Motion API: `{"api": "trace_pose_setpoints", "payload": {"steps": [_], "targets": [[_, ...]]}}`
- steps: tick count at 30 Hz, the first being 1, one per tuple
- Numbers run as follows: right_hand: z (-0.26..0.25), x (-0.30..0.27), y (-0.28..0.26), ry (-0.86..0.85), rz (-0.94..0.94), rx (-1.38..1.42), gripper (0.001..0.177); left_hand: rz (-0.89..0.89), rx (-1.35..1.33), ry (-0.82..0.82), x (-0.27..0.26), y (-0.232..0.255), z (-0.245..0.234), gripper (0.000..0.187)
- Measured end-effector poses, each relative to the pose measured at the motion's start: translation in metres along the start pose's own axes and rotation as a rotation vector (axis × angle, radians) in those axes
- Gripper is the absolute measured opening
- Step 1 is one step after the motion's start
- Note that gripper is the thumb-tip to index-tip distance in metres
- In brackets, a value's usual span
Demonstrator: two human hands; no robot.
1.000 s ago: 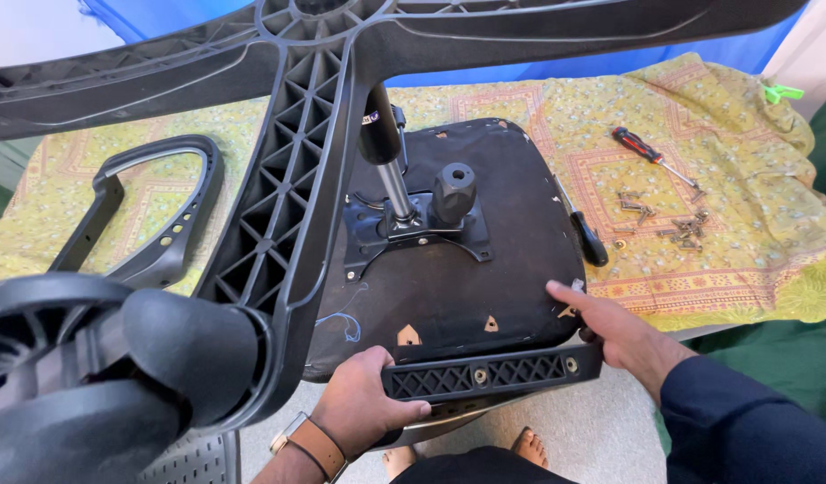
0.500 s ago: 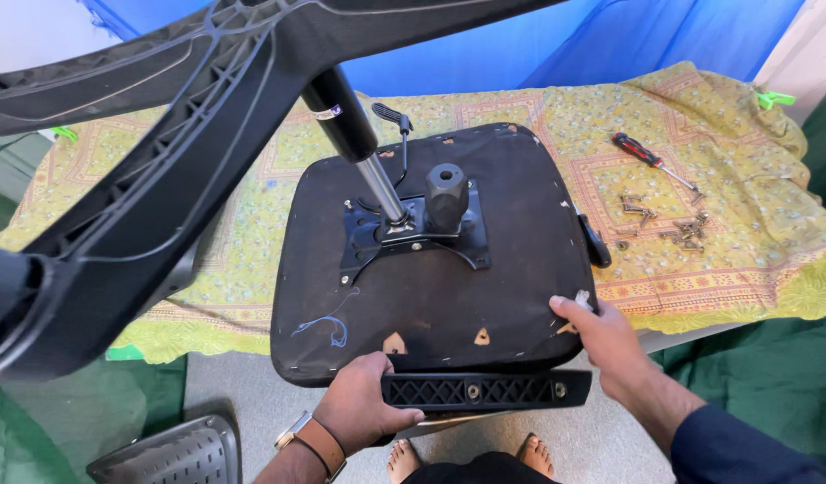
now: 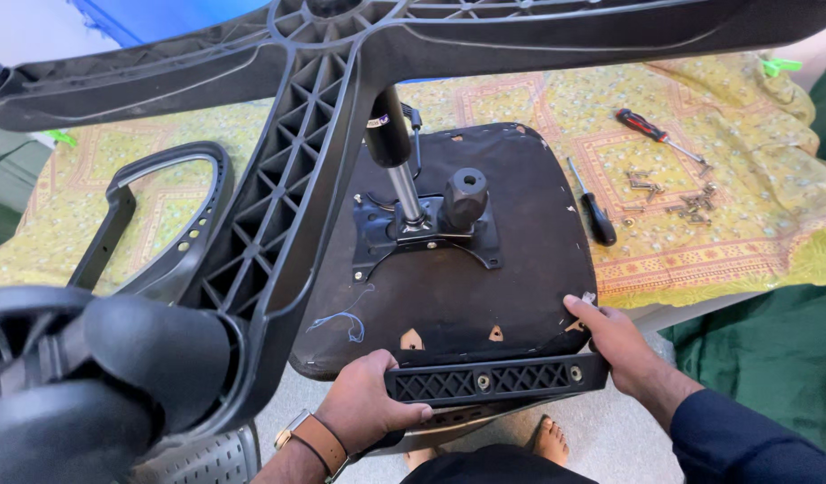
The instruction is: The person attaches a black plastic frame to the underside of an office chair seat using a screwdriver and screws. They align the frame, insert screws, and tighten them to secure the component.
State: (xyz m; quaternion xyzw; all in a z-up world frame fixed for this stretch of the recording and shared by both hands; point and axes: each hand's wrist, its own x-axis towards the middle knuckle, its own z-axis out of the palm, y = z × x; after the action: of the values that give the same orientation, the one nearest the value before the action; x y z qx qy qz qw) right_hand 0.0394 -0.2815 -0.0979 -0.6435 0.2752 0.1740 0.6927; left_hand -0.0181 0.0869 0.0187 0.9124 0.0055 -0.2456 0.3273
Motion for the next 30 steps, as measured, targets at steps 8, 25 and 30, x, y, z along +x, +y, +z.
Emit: {"api": "trace_pose_setpoints", "payload": {"steps": [8, 25, 30], "targets": [[-0.054, -0.024, 0.033, -0.001, -0.040, 0.009, 0.081, -0.013, -0.166, -0.029, 0.002, 0.017, 0.003, 0.066], [-0.052, -0.051, -0.015, 0.047, -0.523, -0.529, 0.104, 0.193, 0.401, -0.137, 0.029, 0.074, 0.011, 0.055], [-0.045, -0.063, -0.028, 0.020, -0.467, -0.641, 0.107, 0.340, 0.313, -0.146, 0.033, 0.096, 0.030, 0.040]]}}
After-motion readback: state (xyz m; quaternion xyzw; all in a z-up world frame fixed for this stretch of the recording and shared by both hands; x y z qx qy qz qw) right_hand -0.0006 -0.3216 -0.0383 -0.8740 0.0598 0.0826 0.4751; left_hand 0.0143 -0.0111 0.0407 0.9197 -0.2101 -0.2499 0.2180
